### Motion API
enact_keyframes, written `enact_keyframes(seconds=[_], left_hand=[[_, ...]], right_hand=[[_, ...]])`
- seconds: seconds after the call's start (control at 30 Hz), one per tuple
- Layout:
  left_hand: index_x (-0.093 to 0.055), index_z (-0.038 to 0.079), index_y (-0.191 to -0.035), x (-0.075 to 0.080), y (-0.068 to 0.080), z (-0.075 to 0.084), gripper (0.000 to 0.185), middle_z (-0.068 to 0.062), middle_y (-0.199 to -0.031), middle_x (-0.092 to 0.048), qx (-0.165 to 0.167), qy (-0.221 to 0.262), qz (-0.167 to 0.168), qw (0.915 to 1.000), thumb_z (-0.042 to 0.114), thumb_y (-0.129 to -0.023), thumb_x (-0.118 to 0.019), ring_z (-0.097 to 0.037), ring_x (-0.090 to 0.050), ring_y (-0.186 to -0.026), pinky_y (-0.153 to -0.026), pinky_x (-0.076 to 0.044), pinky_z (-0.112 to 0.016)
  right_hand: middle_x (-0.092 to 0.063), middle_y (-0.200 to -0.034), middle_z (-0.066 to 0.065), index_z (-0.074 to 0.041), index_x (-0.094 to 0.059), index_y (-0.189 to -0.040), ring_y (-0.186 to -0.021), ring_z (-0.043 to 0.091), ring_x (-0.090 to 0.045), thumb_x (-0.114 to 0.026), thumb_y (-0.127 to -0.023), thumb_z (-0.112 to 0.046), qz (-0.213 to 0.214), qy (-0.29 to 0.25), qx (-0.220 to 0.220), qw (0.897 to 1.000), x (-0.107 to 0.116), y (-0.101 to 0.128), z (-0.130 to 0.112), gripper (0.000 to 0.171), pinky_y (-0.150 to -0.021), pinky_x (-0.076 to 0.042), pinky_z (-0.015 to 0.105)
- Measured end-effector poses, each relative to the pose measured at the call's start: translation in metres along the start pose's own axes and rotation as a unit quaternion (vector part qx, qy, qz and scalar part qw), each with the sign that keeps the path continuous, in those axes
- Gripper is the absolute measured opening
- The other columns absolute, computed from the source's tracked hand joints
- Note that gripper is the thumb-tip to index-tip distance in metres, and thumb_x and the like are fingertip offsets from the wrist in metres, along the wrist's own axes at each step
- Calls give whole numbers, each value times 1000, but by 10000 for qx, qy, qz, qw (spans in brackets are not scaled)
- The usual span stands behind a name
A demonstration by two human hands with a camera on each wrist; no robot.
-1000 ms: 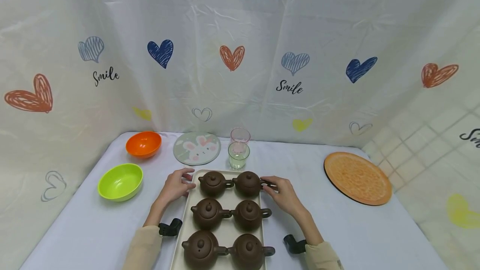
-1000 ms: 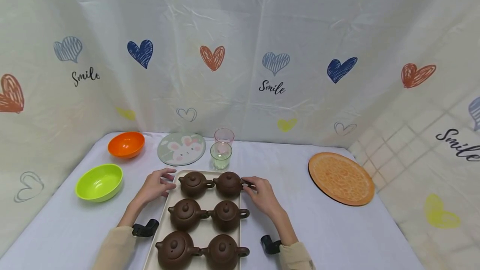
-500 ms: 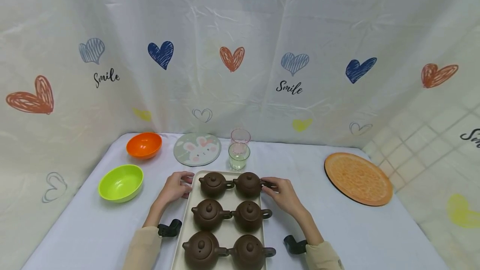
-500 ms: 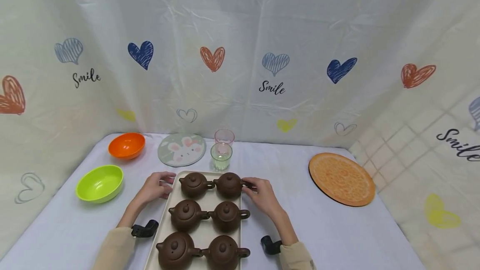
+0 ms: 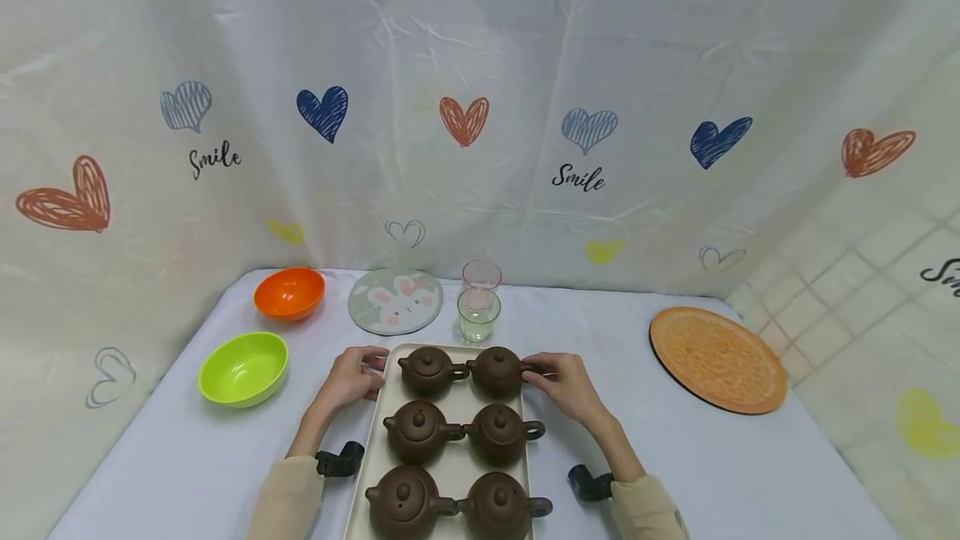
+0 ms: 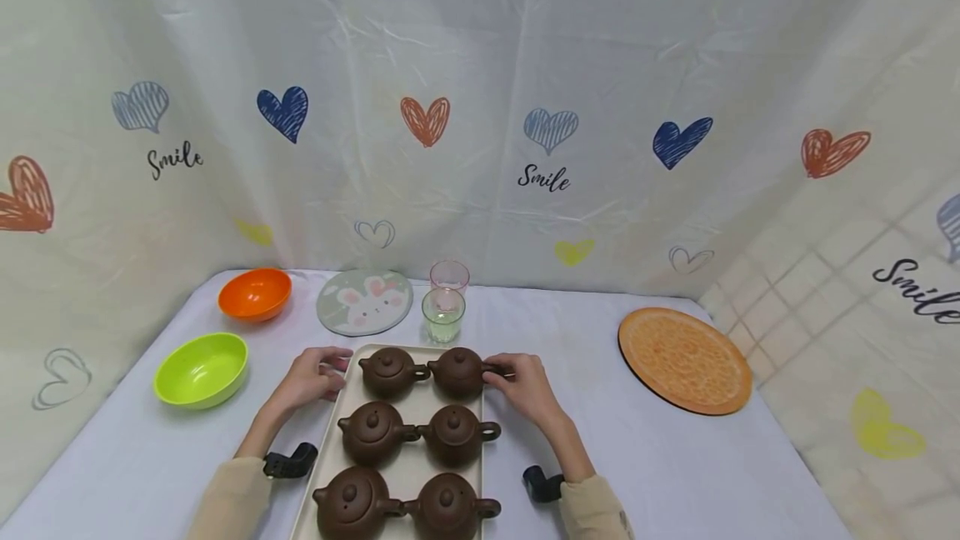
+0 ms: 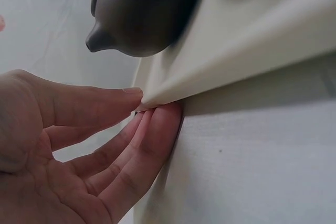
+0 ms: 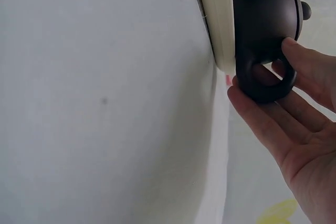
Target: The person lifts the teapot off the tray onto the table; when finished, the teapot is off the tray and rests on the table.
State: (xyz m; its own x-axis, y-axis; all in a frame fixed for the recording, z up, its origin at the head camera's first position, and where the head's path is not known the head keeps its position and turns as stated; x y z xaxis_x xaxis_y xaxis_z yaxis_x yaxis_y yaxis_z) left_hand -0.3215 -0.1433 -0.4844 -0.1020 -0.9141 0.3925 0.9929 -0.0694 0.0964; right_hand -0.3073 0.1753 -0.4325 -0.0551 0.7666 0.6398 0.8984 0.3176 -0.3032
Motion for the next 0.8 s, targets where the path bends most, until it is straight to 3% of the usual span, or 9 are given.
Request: enact_keyframes(seconds=[0.27,0.53,0.8], left_hand=[[-58,-8,-123,0,0,1,48,-17,-99,-64,41,-68,-3,10000,-11,-75,-59,-19,-64,-69,-55,-59,-34],[-58,-8,-123,-1,0,1,47,-17,-100,-64,70,-68,-57,9999,-10,-76,-59,-19,-64,-72,-57,-59,-34],[-58,-8,-123,0,1,1,47,-17,-100,-64,60,-88,-19,9999,-11,-76,-59,-19,-64,-71,-56,-59,-34]], right_hand=[[-73,-89,7,-2,-74,-94,-82,19,-70,-71,-83,-8,15,105,70,9999,2,-4,1,13,-70,-58,24],[-73,-86,9,0,-74,-92,-78,19,-71,-72,-83,-10,-262,-82,164,9995,1,-8,6,13,-69,-59,29],[-74,-85,9,-1,-75,-90,-77,18,-72,-73,-81,-8,-403,-149,-66,9991,2,-12,11,12,-68,-58,26]])
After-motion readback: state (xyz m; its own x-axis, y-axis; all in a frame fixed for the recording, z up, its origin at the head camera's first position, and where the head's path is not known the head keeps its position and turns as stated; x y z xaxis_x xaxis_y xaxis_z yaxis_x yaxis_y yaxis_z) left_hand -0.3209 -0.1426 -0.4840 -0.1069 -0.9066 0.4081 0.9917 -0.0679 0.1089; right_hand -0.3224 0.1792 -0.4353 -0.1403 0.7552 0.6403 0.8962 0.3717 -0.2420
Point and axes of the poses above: each hand's wrist, its own y-axis away from the middle knuckle, its own x-axis out of the back of the hand, z = x × y, the point moved 9 cm from there along -y, towards the middle knuckle
